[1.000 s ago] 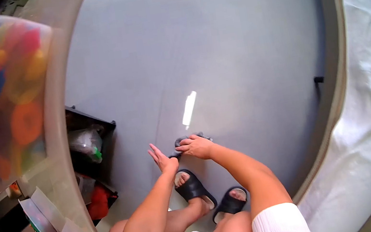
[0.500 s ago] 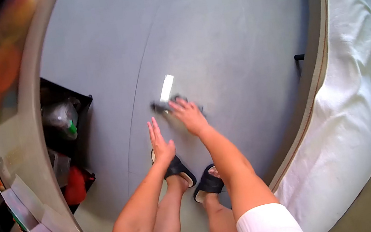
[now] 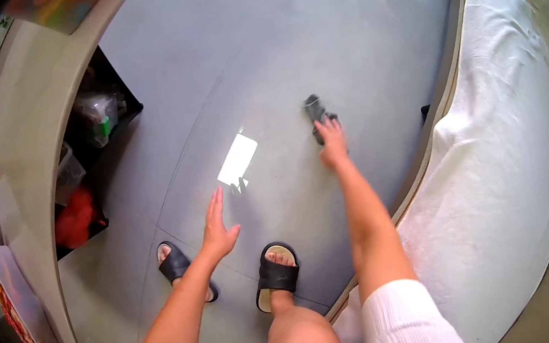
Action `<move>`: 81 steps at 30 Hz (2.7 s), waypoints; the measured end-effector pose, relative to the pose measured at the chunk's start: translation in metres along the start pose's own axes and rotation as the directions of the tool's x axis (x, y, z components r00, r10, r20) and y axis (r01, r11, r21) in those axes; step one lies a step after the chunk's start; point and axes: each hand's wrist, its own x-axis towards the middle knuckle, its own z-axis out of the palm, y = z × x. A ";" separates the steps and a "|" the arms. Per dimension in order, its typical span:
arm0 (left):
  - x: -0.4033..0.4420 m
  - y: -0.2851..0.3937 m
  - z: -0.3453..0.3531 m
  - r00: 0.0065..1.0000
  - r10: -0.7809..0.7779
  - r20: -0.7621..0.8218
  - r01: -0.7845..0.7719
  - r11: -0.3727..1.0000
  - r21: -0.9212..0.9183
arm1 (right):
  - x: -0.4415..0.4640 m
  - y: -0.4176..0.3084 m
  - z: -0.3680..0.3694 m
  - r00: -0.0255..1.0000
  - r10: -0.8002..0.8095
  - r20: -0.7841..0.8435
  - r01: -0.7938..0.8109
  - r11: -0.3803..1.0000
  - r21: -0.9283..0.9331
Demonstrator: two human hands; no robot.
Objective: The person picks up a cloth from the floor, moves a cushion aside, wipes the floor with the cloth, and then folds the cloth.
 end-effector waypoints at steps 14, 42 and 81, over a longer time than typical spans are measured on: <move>0.016 -0.069 -0.006 0.990 -0.115 0.076 0.102 0.981 0.163 | 0.002 -0.056 0.023 0.961 -0.158 -0.227 0.187 0.975 0.117; 0.091 -0.013 0.070 0.974 0.013 0.226 -0.165 0.723 0.671 | -0.166 -0.109 0.046 0.989 0.132 0.060 -0.125 0.987 -0.104; -0.110 -0.097 -0.058 0.921 -0.380 0.083 0.366 0.919 0.147 | -0.027 -0.180 0.095 0.978 -0.190 0.091 0.189 0.982 0.014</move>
